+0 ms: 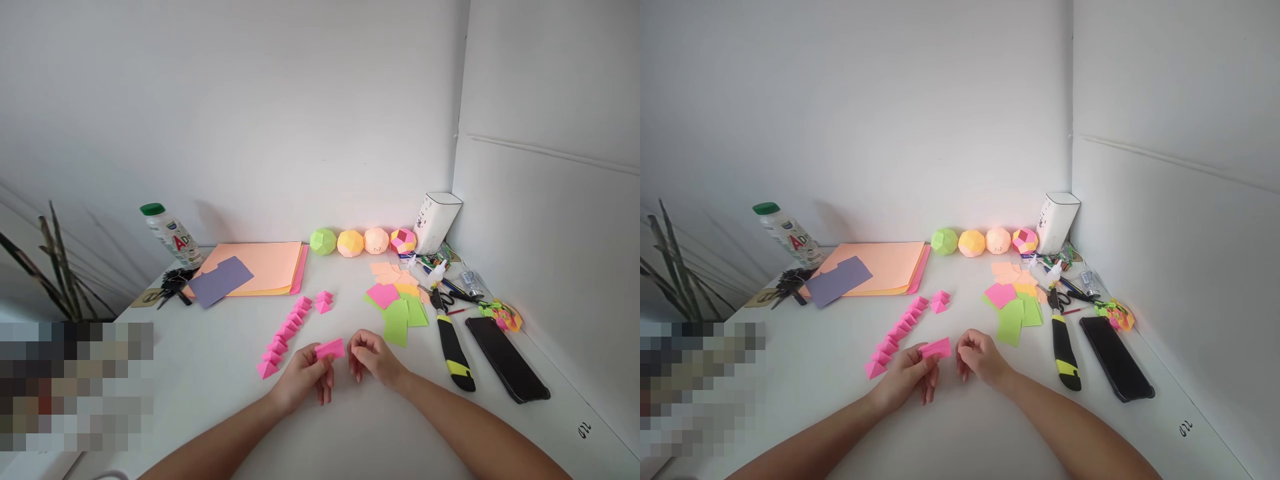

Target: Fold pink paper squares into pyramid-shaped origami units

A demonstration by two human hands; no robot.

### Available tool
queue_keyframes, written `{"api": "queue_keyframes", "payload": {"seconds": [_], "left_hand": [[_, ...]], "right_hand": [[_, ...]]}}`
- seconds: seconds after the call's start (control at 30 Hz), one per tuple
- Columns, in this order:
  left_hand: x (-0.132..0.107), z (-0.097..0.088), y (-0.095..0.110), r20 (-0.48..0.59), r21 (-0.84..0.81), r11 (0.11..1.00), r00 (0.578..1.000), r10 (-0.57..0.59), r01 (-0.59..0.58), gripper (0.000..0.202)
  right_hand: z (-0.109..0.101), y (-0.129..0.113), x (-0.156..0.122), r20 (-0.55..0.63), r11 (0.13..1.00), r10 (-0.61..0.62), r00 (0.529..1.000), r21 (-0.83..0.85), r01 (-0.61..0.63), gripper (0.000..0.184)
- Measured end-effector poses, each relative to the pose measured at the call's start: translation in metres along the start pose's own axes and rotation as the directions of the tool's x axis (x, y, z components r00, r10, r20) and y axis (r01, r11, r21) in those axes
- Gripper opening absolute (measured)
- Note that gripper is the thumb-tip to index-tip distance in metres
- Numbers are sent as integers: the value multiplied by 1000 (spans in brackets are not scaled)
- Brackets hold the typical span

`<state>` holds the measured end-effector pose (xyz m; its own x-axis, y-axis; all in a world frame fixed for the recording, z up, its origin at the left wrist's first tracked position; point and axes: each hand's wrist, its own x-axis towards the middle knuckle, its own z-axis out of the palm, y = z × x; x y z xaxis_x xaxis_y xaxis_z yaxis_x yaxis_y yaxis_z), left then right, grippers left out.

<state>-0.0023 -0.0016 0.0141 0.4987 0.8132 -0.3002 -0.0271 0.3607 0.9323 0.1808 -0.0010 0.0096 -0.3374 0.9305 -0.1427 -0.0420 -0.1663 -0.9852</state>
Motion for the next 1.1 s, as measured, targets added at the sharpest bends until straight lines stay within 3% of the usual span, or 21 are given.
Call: {"api": "queue_keyframes", "payload": {"seconds": [0.27, 0.6, 0.83, 1.1], "left_hand": [[-3, 4, 3, 37, 50, 999, 999, -6, 4, 38], [-2, 0, 1, 13, -61, 998, 999, 35, -34, 33], [-3, 1, 4, 35, -19, 999, 999, 29, -28, 29], [-2, 3, 5, 14, -51, 999, 1000, 1, -1, 31]], "right_hand": [[8, 3, -3, 63, 981, -23, 998, -189, 35, 11], [4, 5, 0, -26, 999, 11, 1000, -50, -13, 9], [5, 5, -3, -5, 993, 6, 1000, -120, -7, 14], [6, 6, -3, -34, 996, 7, 999, -88, -10, 12]]}}
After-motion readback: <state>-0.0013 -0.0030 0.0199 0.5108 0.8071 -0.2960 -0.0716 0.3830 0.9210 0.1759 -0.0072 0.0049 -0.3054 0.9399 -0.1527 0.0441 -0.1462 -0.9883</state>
